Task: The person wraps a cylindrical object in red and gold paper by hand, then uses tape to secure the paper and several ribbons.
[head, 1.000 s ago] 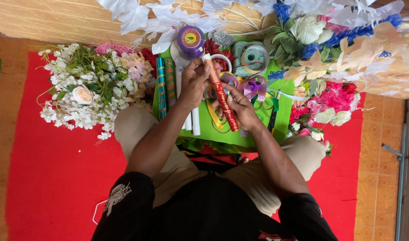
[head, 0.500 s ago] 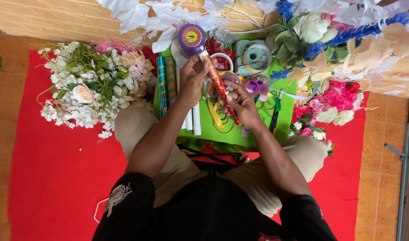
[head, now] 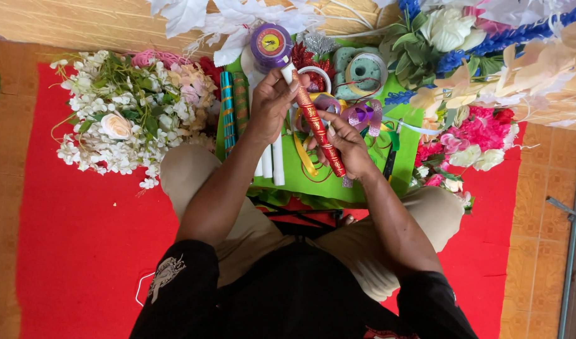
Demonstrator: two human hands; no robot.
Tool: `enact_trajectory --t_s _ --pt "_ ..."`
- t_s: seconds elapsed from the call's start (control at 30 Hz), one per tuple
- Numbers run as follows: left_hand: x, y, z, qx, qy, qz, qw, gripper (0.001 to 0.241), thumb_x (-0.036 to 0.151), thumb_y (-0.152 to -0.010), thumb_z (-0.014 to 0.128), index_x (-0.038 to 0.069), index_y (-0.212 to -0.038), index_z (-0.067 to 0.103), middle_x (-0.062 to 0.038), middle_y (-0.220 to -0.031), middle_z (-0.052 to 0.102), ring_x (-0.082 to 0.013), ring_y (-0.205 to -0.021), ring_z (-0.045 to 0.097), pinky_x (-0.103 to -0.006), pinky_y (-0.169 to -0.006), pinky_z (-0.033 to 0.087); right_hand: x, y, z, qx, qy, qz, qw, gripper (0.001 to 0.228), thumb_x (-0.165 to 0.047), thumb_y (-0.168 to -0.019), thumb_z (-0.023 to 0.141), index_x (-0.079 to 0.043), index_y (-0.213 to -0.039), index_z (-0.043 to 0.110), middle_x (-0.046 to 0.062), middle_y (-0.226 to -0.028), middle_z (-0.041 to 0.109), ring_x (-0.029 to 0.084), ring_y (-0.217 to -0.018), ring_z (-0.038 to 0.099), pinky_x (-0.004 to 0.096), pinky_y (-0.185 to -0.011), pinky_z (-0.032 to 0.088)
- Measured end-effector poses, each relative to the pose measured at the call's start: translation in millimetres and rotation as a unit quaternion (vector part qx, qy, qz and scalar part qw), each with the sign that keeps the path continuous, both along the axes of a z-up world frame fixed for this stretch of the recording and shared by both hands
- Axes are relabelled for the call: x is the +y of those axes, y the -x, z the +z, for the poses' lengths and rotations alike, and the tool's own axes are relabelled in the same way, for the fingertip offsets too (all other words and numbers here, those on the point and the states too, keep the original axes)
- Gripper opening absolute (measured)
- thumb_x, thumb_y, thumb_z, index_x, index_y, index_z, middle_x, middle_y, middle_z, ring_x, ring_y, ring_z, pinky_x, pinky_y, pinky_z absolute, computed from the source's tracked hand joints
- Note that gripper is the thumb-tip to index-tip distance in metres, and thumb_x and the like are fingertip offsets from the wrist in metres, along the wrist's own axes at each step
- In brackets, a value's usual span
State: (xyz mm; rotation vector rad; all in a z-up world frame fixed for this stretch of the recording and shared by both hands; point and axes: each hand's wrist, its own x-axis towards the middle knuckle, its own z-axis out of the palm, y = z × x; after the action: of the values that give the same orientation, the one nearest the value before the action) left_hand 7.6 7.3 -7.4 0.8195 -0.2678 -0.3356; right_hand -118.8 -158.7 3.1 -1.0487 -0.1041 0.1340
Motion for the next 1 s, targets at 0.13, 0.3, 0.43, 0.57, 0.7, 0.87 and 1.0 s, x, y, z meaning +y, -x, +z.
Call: enact_trajectory --t_s 0.13,0.3,0.43,0.57,0.7,0.87,1.0 --pt "1.7 0.2 2.4 0.0 0.01 -0.017 1.0 0.034 0.011 -0.1 0.071 0.002 -0.129 0.057 -0.02 -0.119 0.072 -0.0266 -0.116 0.07 -0.043 -0.109 0.053 -1.2 1.7 -2.8 0.017 -0.041 0.011 0.999 0.051 -0.018 -0.108 0.044 0.004 -0.153 0.034 0.033 -0.09 0.068 0.024 -0.053 0.068 0.027 -0.04 0.052" --pt "6.8 3.6 16.5 -0.016 0.021 -0.02 0.999 0.031 0.008 -0.098 0.074 0.002 -0.127 0.064 -0.02 -0.116 0.074 -0.0254 -0.111 0.072 -0.0335 -0.099 0.058 -9.3 1.3 24.3 0.06 0.038 0.04 0.997 0.056 -0.033 -0.106 0.055 -0.004 -0.152 0.041 0.023 -0.111 0.071 0.029 -0.098 0.073 0.038 -0.085 0.062" --pt "15.0 1.5 29.6 -0.065 0.008 0.002 0.998 0.023 0.007 -0.098 0.072 0.004 -0.12 0.067 -0.014 -0.111 0.075 -0.0239 -0.104 0.073 -0.0396 -0.097 0.06 -30.9 0.1 20.4 0.002 0.141 -0.02 0.99 0.052 -0.035 -0.109 0.05 -0.005 -0.151 0.042 0.022 -0.13 0.065 0.03 -0.12 0.066 0.04 -0.106 0.057" --pt "25.5 -5.6 43.2 -0.102 -0.021 0.028 0.994 0.024 0.004 -0.097 0.073 0.0 -0.12 0.067 -0.016 -0.109 0.075 -0.024 -0.104 0.074 -0.0394 -0.1 0.062 -48.3 1.5 24.3 -0.027 0.089 -0.088 0.992 0.058 -0.04 -0.106 0.059 -0.002 -0.148 0.046 0.02 -0.122 0.066 0.027 -0.107 0.069 0.034 -0.094 0.061" --pt "31.6 -4.3 53.1 -0.149 -0.076 0.038 0.985 0.025 0.011 -0.098 0.074 0.002 -0.12 0.066 -0.014 -0.109 0.075 -0.0224 -0.103 0.074 -0.0382 -0.098 0.064 -54.8 1.4 25.0 -0.032 0.112 -0.13 0.985 0.052 -0.035 -0.106 0.059 -0.002 -0.144 0.05 0.02 -0.119 0.068 0.027 -0.1 0.072 0.034 -0.088 0.062" --pt "31.2 2.6 59.8 -0.171 -0.118 0.028 0.978 0.022 0.004 -0.098 0.072 0.0 -0.119 0.066 -0.018 -0.112 0.075 -0.025 -0.106 0.075 -0.0381 -0.097 0.064 -57.4 3.1 26.3 -0.025 0.138 -0.149 0.979 0.046 -0.031 -0.106 0.061 -0.004 -0.142 0.053 0.018 -0.117 0.07 0.023 -0.097 0.071 0.032 -0.085 0.061" --pt "28.6 10.6 59.9 -0.184 -0.128 0.007 0.974 0.021 0.002 -0.098 0.07 -0.001 -0.118 0.064 -0.02 -0.112 0.074 -0.0272 -0.108 0.075 -0.0402 -0.095 0.066 -62.9 5.7 27.4 -0.017 0.158 -0.173 0.972 0.039 -0.026 -0.108 0.059 -0.004 -0.14 0.054 0.017 -0.115 0.071 0.022 -0.097 0.071 0.032 -0.085 0.061"
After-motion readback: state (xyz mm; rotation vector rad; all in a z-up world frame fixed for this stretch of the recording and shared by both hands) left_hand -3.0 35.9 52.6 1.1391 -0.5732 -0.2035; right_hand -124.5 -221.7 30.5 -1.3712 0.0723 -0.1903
